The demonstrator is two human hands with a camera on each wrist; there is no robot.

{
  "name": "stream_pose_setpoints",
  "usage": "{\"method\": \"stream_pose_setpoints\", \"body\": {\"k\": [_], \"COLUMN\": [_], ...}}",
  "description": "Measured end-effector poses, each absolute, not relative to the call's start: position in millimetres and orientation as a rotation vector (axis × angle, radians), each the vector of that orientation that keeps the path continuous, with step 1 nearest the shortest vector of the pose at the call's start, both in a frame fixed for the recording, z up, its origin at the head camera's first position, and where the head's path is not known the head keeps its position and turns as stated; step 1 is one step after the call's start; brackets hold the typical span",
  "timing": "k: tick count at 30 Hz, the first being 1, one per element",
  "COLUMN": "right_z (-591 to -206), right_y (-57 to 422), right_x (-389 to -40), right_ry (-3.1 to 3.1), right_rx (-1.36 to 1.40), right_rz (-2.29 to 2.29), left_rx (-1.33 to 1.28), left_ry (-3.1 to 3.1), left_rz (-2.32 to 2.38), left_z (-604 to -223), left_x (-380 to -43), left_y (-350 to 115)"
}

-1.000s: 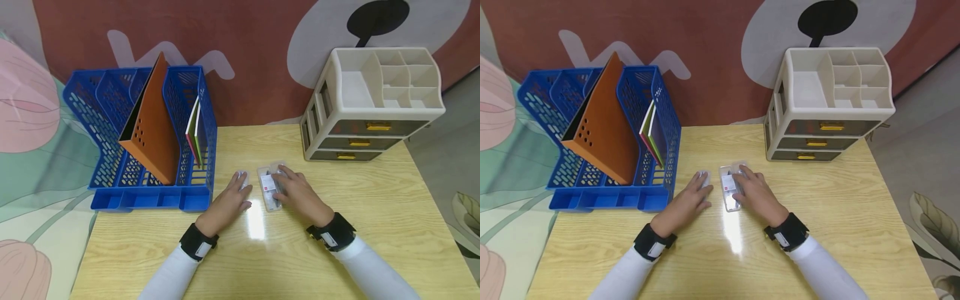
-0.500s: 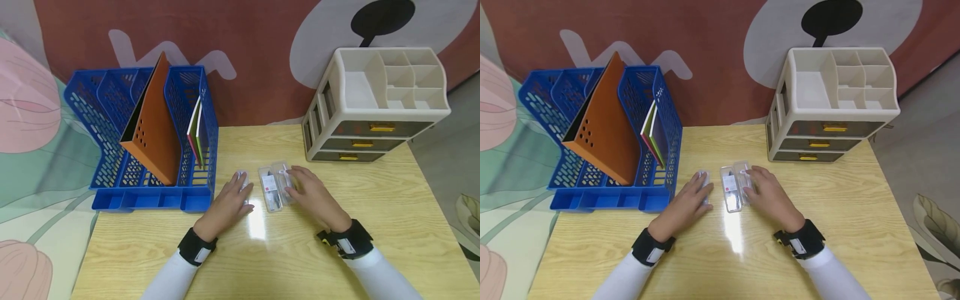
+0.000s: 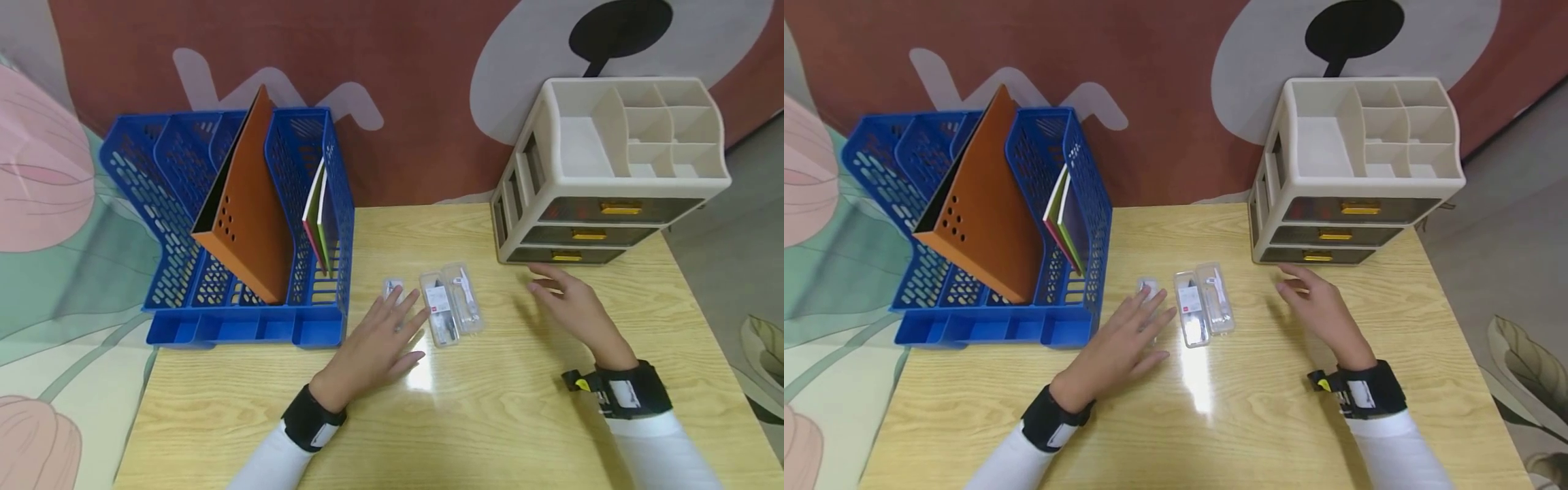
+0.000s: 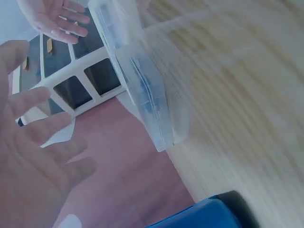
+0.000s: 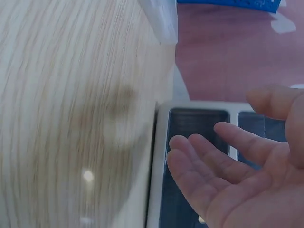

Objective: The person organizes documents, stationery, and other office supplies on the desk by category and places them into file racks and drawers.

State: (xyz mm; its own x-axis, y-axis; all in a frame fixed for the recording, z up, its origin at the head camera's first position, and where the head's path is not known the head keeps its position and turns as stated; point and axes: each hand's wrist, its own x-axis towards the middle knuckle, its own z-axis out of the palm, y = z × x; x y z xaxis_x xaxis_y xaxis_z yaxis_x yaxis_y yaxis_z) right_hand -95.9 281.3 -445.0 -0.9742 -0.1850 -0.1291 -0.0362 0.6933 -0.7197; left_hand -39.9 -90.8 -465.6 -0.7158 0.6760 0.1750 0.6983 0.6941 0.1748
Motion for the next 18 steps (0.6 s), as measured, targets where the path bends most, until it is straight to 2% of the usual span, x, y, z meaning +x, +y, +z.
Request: {"method": "stream_pose_setpoints", "body": {"k": [5,9,15,18], "right_z": [-452,-461,-470,-473], "right_y": [300,313,334,343], "right_x": [-99,-104,-109,-112], "right_ry": [2.669,2.523,1.708,1.244], "right_rx": [-0.122,-0.063,0.111,0.207], "right_rz": [-1.198,-1.428,-2.251,-2.494], "left_rx": [-1.215,-1.277,-1.357,-1.383], "left_ry": [-2.755,-2.702,-2.612,-2.597], "left_rz": [-0.289,-0.24,-0.229,-0.207], "left_z": [-465,-466,-466,-466], "left_x": [-34,-27,-16,-13], "left_y": [-92,-96,-100,-101]}}
